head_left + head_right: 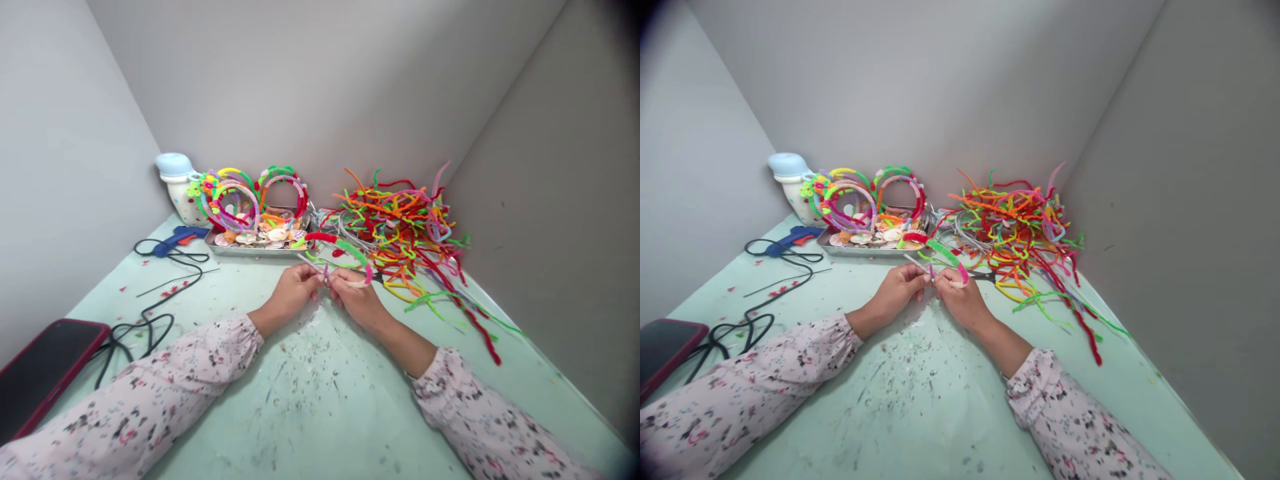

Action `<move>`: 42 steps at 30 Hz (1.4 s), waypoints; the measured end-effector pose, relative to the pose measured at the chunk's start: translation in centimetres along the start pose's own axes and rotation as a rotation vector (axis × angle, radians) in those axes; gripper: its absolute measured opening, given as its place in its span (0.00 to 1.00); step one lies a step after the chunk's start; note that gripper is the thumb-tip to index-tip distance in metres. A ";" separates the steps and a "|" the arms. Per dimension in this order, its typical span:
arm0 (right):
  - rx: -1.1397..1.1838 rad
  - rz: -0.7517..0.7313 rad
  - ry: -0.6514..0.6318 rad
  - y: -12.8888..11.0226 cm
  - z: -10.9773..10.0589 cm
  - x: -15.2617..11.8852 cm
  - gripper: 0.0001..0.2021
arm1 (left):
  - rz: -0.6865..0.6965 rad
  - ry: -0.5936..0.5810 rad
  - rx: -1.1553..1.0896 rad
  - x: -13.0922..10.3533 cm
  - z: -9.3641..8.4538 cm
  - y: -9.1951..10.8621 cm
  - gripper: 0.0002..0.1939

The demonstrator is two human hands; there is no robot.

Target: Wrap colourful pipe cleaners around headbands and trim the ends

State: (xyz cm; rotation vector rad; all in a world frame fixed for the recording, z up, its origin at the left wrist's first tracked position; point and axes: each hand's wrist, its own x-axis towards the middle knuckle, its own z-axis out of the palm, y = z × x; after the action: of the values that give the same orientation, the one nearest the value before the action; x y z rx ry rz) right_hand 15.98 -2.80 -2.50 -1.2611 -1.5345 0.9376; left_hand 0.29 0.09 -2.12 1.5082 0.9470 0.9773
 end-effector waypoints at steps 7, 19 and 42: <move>-0.032 -0.033 -0.002 -0.1 0.0 -0.1 0.12 | -0.034 0.033 -0.037 -0.1 0.2 0.6 0.08; -0.106 -0.105 -0.031 -0.3 0.0 -0.2 0.13 | -0.054 0.040 0.019 -0.2 0.1 0.4 0.07; -0.134 -0.118 0.009 -0.6 0.0 -0.4 0.11 | -0.040 0.023 -0.046 0.1 0.3 0.4 0.08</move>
State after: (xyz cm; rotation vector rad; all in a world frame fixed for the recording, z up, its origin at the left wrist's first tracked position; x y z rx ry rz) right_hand 15.85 -3.31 -2.00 -1.2514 -1.6683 0.7631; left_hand 0.59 0.05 -1.77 1.4377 0.9613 0.9828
